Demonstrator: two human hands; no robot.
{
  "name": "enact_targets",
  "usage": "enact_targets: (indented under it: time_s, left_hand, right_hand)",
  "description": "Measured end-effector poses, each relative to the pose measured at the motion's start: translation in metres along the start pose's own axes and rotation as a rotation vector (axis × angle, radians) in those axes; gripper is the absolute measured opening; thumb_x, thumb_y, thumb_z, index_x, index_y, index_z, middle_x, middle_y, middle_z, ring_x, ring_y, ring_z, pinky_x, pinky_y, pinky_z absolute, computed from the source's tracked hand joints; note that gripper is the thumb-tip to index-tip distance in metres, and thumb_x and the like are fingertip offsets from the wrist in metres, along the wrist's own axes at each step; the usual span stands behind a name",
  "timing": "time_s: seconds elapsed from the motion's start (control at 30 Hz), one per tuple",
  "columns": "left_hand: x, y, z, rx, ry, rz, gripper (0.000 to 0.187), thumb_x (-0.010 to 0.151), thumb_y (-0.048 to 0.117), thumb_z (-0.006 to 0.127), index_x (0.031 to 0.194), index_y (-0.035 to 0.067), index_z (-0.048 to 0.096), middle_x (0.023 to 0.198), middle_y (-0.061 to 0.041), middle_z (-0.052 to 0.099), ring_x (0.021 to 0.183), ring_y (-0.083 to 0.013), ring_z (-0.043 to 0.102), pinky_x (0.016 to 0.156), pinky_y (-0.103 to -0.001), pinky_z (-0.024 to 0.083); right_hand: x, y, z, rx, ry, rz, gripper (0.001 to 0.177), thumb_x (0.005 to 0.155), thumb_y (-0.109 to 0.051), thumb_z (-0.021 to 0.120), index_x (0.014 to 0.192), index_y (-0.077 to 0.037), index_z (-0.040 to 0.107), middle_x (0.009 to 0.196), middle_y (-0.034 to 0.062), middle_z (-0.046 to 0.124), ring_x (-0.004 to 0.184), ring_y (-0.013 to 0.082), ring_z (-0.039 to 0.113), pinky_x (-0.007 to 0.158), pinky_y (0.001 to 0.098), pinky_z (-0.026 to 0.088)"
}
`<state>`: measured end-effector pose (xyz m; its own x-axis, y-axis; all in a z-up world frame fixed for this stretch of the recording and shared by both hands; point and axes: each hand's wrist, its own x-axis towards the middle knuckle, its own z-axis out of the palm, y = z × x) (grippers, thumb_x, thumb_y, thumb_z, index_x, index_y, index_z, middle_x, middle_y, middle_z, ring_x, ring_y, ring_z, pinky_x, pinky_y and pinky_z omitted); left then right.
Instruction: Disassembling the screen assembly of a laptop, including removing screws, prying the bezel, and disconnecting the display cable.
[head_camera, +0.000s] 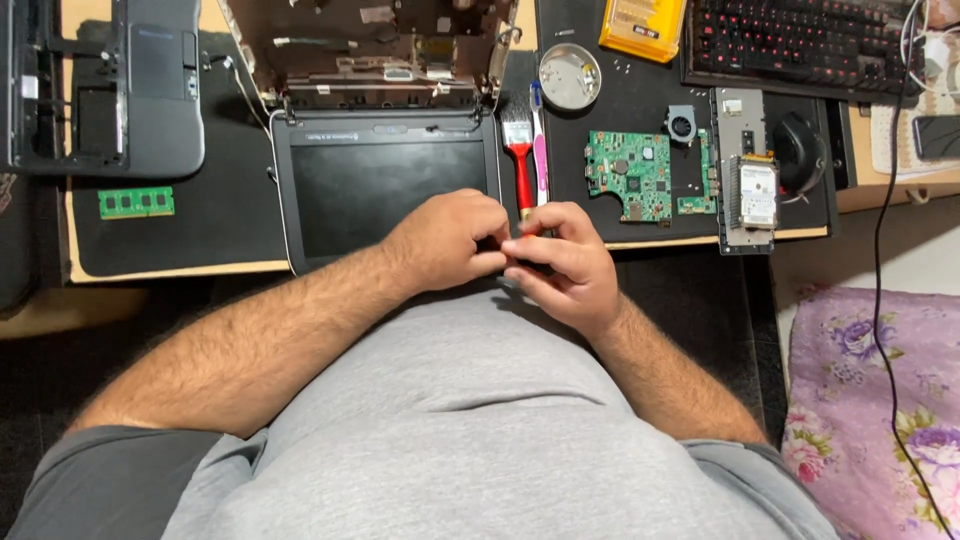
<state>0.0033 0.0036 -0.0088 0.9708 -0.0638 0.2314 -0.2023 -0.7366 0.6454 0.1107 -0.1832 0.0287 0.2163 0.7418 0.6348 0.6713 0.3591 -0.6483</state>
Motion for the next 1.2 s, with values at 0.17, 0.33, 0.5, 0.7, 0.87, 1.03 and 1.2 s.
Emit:
enact_targets:
  time_s: [0.17,0.33,0.5,0.7,0.87,1.03,1.2]
  left_hand:
    - [0.003,0.013,-0.014,0.157,-0.046,0.049,0.028,0.081,0.035,0.080,0.090,0.015,0.062,0.085,-0.002,0.062,0.090,-0.0236,0.065,0.079,-0.038,0.057]
    - [-0.009,0.003,-0.009,0.331,-0.073,0.087,0.028,0.080,0.037,0.080,0.088,0.015,0.065,0.088,0.000,0.062,0.090,-0.0198,0.063,0.080,-0.035,0.056]
    - [-0.012,-0.003,-0.005,0.262,0.026,0.161,0.022,0.088,0.032,0.075,0.079,0.015,0.064,0.082,0.001,0.058,0.084,-0.0196,0.061,0.077,-0.033,0.055]
    - [-0.009,0.000,-0.010,0.257,-0.010,0.142,0.021,0.086,0.030,0.076,0.077,0.014,0.065,0.082,0.001,0.058,0.083,-0.0187,0.061,0.075,-0.033,0.055]
    - [-0.009,0.002,-0.012,0.267,0.005,0.140,0.020,0.087,0.029,0.075,0.078,0.014,0.067,0.080,0.001,0.057,0.081,-0.0183,0.061,0.074,-0.033,0.055]
    - [-0.010,-0.001,-0.008,0.262,0.034,0.141,0.022,0.090,0.028,0.073,0.075,0.014,0.064,0.080,0.001,0.056,0.080,-0.0183,0.061,0.071,-0.033,0.054]
    - [-0.009,-0.001,-0.007,0.259,0.064,0.150,0.025,0.094,0.027,0.069,0.073,0.015,0.063,0.078,0.001,0.055,0.079,-0.0183,0.061,0.069,-0.032,0.053]
  right_hand:
    - [0.003,-0.001,0.002,-0.013,0.024,0.020,0.033,0.086,0.008,0.075,0.118,0.001,0.075,0.104,0.0177,0.070,0.091,0.0335,0.069,0.083,0.0452,0.058]
    - [0.005,0.000,0.004,0.039,-0.064,-0.012,0.033,0.088,0.008,0.067,0.121,0.003,0.072,0.112,0.0197,0.074,0.101,0.0388,0.071,0.089,0.0515,0.057]
    - [0.007,0.000,0.004,-0.020,-0.032,-0.029,0.029,0.087,0.007,0.074,0.116,0.000,0.076,0.105,0.0193,0.072,0.087,0.0339,0.070,0.079,0.0462,0.058]
    - [0.002,0.000,0.004,-0.065,-0.052,-0.004,0.033,0.091,0.003,0.065,0.123,0.000,0.072,0.125,0.0227,0.070,0.104,0.0410,0.067,0.091,0.0537,0.054]
    - [-0.004,0.007,0.005,-0.100,0.006,0.002,0.031,0.087,0.007,0.074,0.118,0.000,0.075,0.104,0.0195,0.068,0.088,0.0340,0.066,0.080,0.0458,0.057]
    - [0.000,0.001,0.010,-0.077,-0.020,0.013,0.039,0.089,0.010,0.063,0.126,0.001,0.070,0.112,0.0199,0.071,0.096,0.0380,0.069,0.085,0.0496,0.057]
    - [0.002,0.007,0.007,-0.177,-0.057,-0.008,0.037,0.088,0.011,0.066,0.123,0.000,0.072,0.114,0.0202,0.070,0.093,0.0367,0.067,0.083,0.0479,0.057]
